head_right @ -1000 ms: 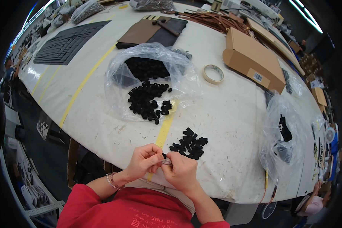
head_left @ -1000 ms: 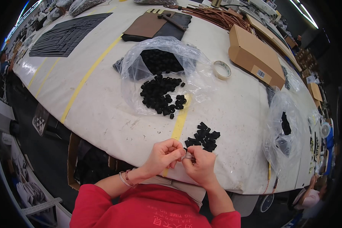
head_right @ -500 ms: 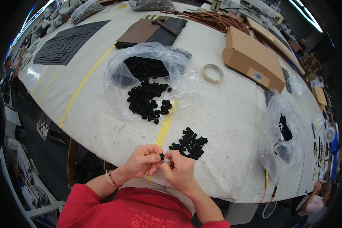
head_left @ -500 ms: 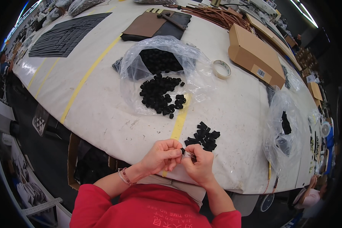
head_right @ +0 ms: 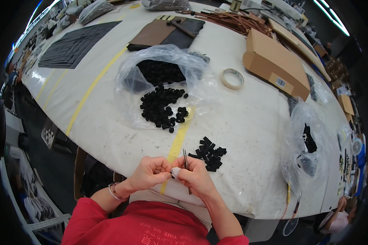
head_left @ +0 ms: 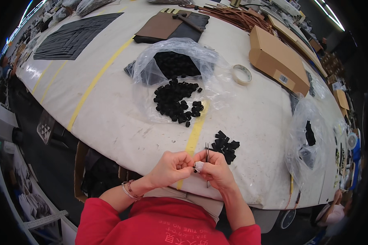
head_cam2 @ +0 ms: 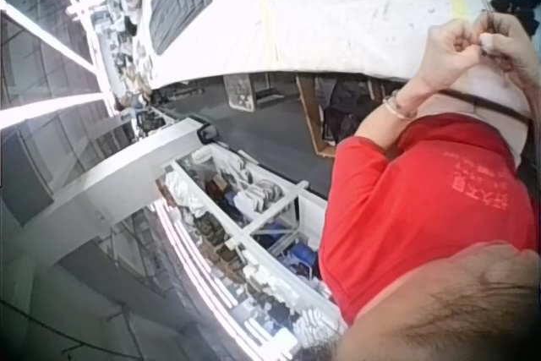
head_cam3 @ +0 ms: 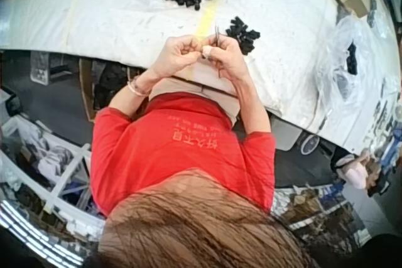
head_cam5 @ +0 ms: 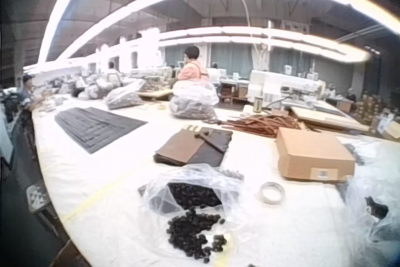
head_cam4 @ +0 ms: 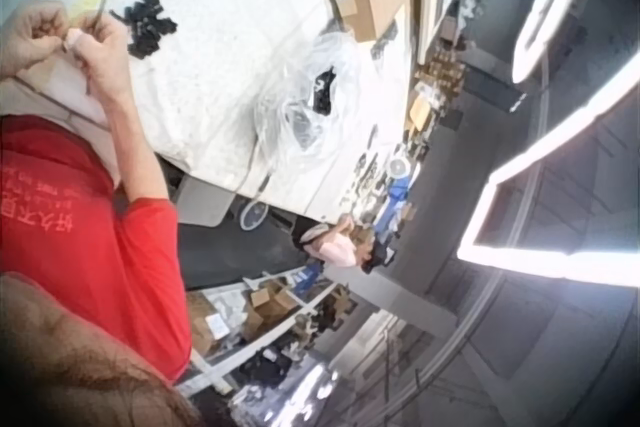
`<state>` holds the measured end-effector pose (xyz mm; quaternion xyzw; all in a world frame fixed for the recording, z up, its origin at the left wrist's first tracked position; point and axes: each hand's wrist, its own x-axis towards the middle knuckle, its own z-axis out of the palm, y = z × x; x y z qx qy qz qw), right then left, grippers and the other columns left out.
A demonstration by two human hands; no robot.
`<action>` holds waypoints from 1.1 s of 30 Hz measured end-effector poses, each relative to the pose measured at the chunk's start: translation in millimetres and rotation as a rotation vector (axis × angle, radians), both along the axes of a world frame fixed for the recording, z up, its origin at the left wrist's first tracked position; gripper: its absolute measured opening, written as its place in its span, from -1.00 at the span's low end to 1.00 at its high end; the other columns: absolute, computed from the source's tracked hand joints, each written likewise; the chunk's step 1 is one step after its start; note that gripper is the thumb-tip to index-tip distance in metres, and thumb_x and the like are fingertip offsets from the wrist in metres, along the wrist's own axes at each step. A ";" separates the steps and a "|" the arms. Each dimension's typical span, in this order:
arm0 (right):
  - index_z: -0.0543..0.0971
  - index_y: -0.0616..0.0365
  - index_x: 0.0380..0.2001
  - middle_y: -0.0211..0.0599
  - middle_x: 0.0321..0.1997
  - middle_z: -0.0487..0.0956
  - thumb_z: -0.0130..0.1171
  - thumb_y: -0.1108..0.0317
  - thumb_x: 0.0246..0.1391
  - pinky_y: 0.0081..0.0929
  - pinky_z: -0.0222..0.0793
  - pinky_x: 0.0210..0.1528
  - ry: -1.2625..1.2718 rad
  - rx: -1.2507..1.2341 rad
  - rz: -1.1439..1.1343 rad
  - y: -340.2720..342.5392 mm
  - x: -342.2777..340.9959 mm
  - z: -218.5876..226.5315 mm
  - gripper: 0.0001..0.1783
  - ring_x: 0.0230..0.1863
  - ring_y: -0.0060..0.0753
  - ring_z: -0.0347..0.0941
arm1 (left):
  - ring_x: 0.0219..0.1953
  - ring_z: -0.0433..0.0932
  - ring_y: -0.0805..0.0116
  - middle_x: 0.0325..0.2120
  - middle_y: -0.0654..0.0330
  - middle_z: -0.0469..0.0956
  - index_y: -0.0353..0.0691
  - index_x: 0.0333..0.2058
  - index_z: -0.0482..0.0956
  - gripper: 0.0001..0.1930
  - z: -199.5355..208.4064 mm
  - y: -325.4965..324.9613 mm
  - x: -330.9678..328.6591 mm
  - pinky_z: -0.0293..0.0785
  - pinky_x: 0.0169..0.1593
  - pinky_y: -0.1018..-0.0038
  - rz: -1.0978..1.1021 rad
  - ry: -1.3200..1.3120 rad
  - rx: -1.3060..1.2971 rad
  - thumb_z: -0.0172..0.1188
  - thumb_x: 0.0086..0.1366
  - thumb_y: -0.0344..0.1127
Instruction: The person assembles small black plastic or rubber components on a work table using a small hand tool.
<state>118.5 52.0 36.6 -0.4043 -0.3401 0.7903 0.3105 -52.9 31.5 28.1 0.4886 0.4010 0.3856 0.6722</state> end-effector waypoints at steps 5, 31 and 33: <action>0.40 0.21 -0.55 -0.53 -0.64 0.32 0.08 0.49 -0.20 -0.84 -0.15 -0.74 0.225 -0.122 0.112 -1.0 2.5 -8.0 -0.92 -0.73 -0.84 0.08 | -0.62 0.20 0.77 -0.67 0.45 0.33 -0.32 -0.56 0.41 -0.96 7.8 1.7 -4.5 0.12 -0.60 0.75 -0.012 -0.015 -0.086 0.08 0.03 -0.53; 0.40 0.26 -0.27 -0.36 -0.63 0.43 -0.08 0.40 0.03 -0.67 0.19 -0.54 -0.463 0.378 0.196 -7.5 2.7 14.6 -0.80 -0.60 -0.67 0.30 | -0.82 0.26 0.59 -0.64 0.21 0.40 -0.32 -0.41 0.38 -0.89 -0.3 14.7 -4.1 0.07 -0.80 0.74 0.067 -0.542 -0.521 -0.13 0.10 -0.53; 0.40 0.25 -0.28 -0.37 -0.65 0.43 -0.07 0.39 0.03 -0.68 0.18 -0.56 -0.462 0.402 0.190 -7.4 2.6 13.9 -0.80 -0.61 -0.68 0.30 | -0.84 0.22 0.60 -0.66 0.23 0.39 -0.32 -0.39 0.39 -0.87 -2.5 13.5 -4.3 0.04 -0.81 0.74 0.054 -0.579 -0.534 -0.14 0.09 -0.53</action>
